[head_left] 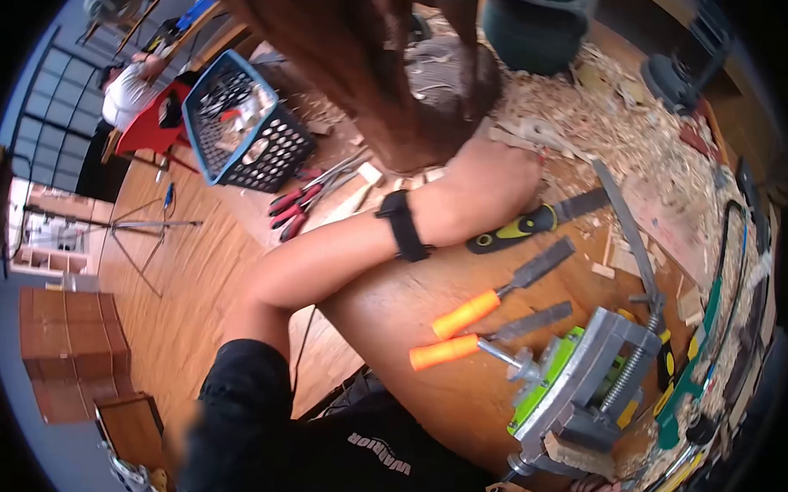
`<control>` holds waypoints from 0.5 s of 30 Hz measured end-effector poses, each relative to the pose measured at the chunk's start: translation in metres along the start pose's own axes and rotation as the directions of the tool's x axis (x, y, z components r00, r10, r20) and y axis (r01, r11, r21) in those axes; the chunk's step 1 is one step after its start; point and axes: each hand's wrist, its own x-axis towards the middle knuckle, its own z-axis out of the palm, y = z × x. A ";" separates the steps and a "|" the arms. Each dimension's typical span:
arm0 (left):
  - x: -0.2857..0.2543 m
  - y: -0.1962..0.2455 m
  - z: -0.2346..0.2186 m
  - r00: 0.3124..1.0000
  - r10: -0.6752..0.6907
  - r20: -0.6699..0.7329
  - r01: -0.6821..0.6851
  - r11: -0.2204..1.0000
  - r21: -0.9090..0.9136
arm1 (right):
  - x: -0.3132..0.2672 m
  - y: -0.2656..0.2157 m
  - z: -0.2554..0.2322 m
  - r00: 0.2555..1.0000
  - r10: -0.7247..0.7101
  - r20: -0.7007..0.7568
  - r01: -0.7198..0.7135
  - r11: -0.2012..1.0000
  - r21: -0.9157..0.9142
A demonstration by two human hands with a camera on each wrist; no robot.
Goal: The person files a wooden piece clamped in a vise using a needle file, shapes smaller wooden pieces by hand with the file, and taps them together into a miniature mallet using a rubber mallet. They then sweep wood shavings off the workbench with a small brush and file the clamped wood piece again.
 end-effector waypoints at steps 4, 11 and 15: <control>0.002 0.003 0.002 1.000 0.007 -0.019 -0.006 1.000 0.006 | -0.001 -0.015 0.011 0.996 -0.009 0.090 0.010 1.000 -0.005; -0.002 0.005 -0.003 0.999 0.006 -0.042 -0.006 1.000 0.020 | -0.002 -0.019 0.018 0.990 -0.050 0.135 0.053 0.999 -0.014; -0.044 0.012 -0.041 0.988 -0.082 -0.131 0.080 0.997 -0.024 | -0.003 -0.020 0.019 0.988 -0.044 0.149 0.045 0.999 -0.003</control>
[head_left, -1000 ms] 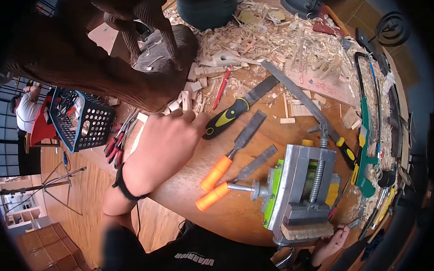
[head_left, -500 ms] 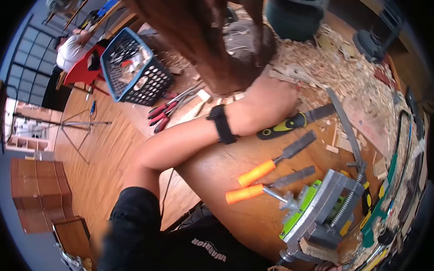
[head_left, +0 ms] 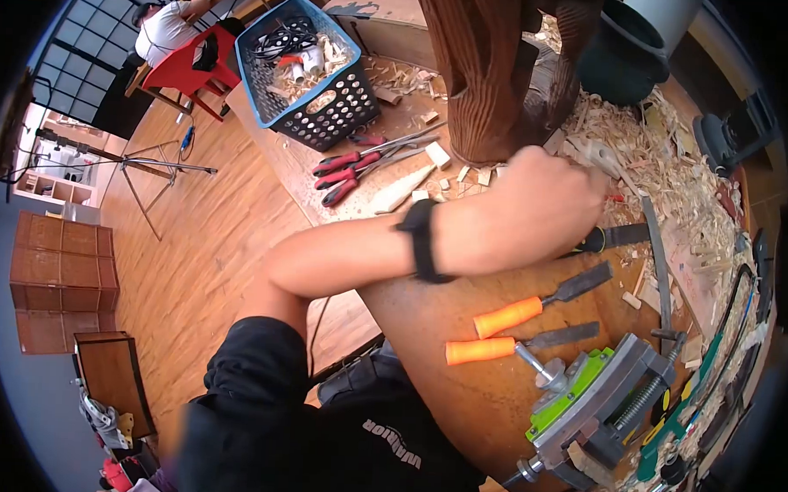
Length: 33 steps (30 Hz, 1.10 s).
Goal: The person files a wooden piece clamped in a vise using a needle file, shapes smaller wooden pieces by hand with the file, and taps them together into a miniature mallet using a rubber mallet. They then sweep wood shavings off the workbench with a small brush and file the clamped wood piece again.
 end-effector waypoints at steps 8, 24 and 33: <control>-0.132 -0.087 -0.039 0.912 -0.409 0.027 0.386 0.880 0.277 | -0.003 0.003 -0.001 0.983 0.062 -0.175 -0.075 0.995 -0.072; -0.158 -0.136 -0.011 0.913 -0.369 0.171 0.366 0.929 0.051 | -0.001 0.004 -0.002 0.985 0.050 -0.166 -0.036 0.996 0.086; -0.153 -0.128 -0.023 0.847 -0.525 0.086 0.527 0.804 -0.275 | -0.005 0.071 -0.069 1.000 0.019 0.001 -0.018 0.927 0.374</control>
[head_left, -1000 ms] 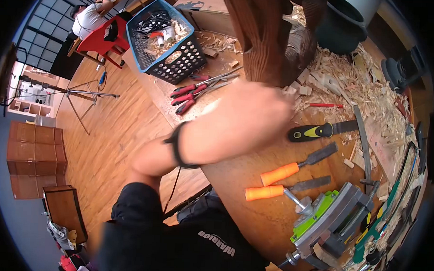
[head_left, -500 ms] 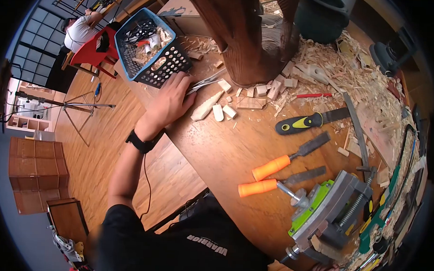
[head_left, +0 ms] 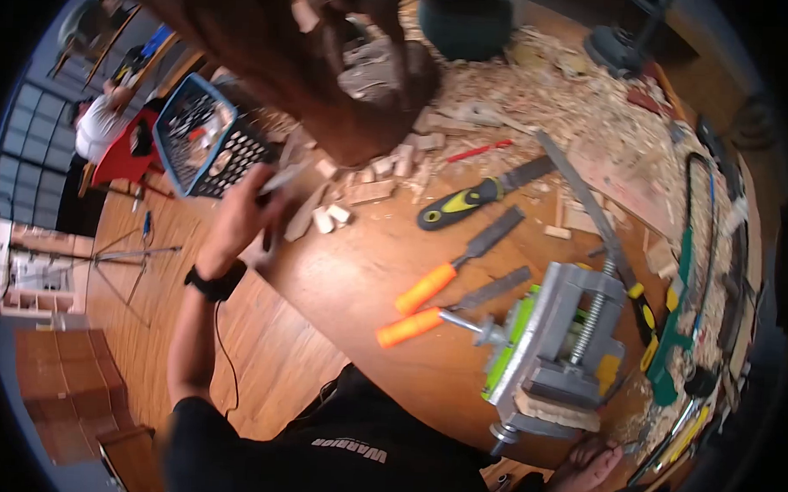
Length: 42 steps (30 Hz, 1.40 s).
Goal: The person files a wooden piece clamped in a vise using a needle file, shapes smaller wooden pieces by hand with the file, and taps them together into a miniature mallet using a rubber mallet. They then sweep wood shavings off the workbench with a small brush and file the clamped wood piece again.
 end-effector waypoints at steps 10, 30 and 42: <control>-0.008 0.107 -0.004 0.970 -0.115 0.216 0.244 0.509 -0.825 | 0.008 -0.045 0.031 0.995 0.028 0.095 -0.023 0.998 -0.053; 0.000 0.235 0.020 0.828 0.495 0.263 0.219 0.146 -0.965 | 0.062 -0.124 0.075 0.978 0.111 0.175 -0.060 0.960 -0.272; 0.032 0.333 0.026 0.733 0.640 0.230 0.174 0.150 -0.973 | 0.131 -0.158 0.198 0.813 0.062 0.579 0.048 0.984 -0.172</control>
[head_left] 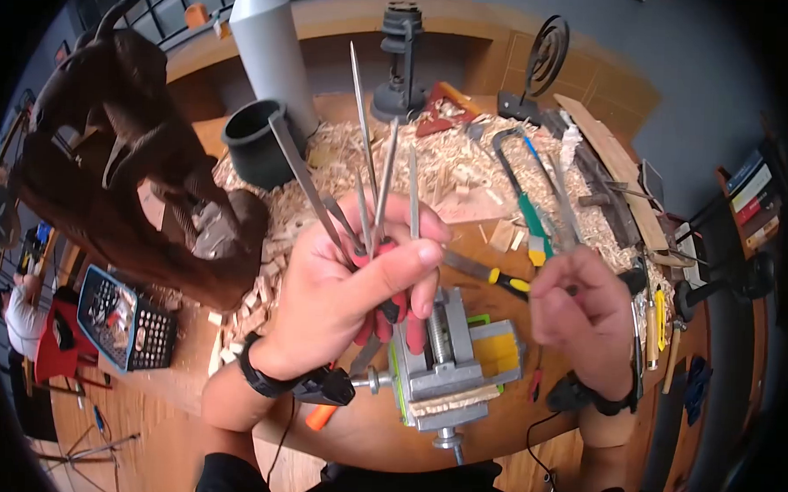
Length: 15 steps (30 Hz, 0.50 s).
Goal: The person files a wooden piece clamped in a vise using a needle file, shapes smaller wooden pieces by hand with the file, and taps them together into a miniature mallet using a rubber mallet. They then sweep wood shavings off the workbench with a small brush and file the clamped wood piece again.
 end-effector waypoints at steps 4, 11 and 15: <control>0.006 -0.003 0.002 1.000 -0.017 0.025 0.016 0.999 0.049 | 0.023 0.008 0.013 0.994 -0.046 0.103 0.019 0.968 0.251; 0.015 -0.009 -0.005 0.994 -0.003 0.107 0.005 1.000 -0.015 | 0.037 0.019 0.024 0.994 -0.039 0.101 0.007 0.954 0.300; 0.018 -0.016 -0.006 0.987 -0.052 0.149 0.064 0.995 -0.075 | 0.035 0.012 0.020 0.995 -0.098 0.011 0.098 0.995 0.024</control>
